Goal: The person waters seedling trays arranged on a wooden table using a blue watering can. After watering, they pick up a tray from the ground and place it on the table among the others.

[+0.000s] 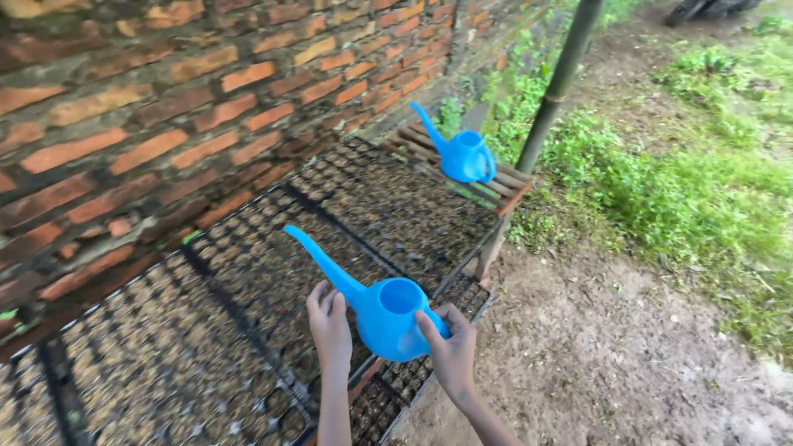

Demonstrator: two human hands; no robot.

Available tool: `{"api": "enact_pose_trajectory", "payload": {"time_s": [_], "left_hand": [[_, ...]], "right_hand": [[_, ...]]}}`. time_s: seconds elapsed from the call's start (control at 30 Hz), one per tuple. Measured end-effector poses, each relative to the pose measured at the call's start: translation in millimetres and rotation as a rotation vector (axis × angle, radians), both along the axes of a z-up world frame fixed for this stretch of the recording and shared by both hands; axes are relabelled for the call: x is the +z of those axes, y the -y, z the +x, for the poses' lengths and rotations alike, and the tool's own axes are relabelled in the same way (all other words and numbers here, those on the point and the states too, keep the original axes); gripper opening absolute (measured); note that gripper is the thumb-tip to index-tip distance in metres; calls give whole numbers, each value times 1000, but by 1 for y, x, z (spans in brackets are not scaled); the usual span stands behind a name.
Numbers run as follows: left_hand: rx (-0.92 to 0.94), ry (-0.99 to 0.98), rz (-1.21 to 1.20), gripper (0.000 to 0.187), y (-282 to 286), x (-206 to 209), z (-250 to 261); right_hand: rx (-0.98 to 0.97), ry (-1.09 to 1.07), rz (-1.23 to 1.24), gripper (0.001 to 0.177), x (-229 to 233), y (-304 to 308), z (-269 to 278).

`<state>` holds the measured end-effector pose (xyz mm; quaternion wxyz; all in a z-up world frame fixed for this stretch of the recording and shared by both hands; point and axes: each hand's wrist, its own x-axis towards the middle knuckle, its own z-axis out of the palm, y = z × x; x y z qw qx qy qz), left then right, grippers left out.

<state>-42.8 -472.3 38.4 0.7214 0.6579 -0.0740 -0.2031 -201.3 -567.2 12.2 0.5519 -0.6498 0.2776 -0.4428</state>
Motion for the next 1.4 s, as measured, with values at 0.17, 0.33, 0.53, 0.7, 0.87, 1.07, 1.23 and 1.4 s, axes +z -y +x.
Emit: {"api": "enact_pose_trajectory", "payload": {"time_s": [0.17, 0.33, 0.53, 0.7, 0.87, 1.07, 1.23, 1.4], "left_hand": [[-78, 181, 183, 65, 84, -7, 27], [-136, 448, 196, 48, 179, -23, 71], [-150, 444, 268, 49, 260, 16, 95], [-198, 411, 141, 49, 354, -15, 173], [-277, 287, 139, 57, 408, 14, 214], [-318, 278, 130, 56, 430, 74, 217], [-336, 356, 202, 52, 455, 54, 235], [-307, 481, 195, 58, 467, 49, 238]], "right_hand": [[-44, -20, -48, 36, 3, 52, 0], [-47, -93, -48, 34, 25, 110, 12], [262, -174, -25, 43, 48, 198, 45], [449, -80, 44, 44, 53, 259, 88], [497, -244, 121, 71, 19, 334, 156], [745, 70, 261, 73, -24, 417, 228], [705, -134, 150, 67, 20, 426, 254], [454, -301, 103, 69, 21, 447, 294]]}}
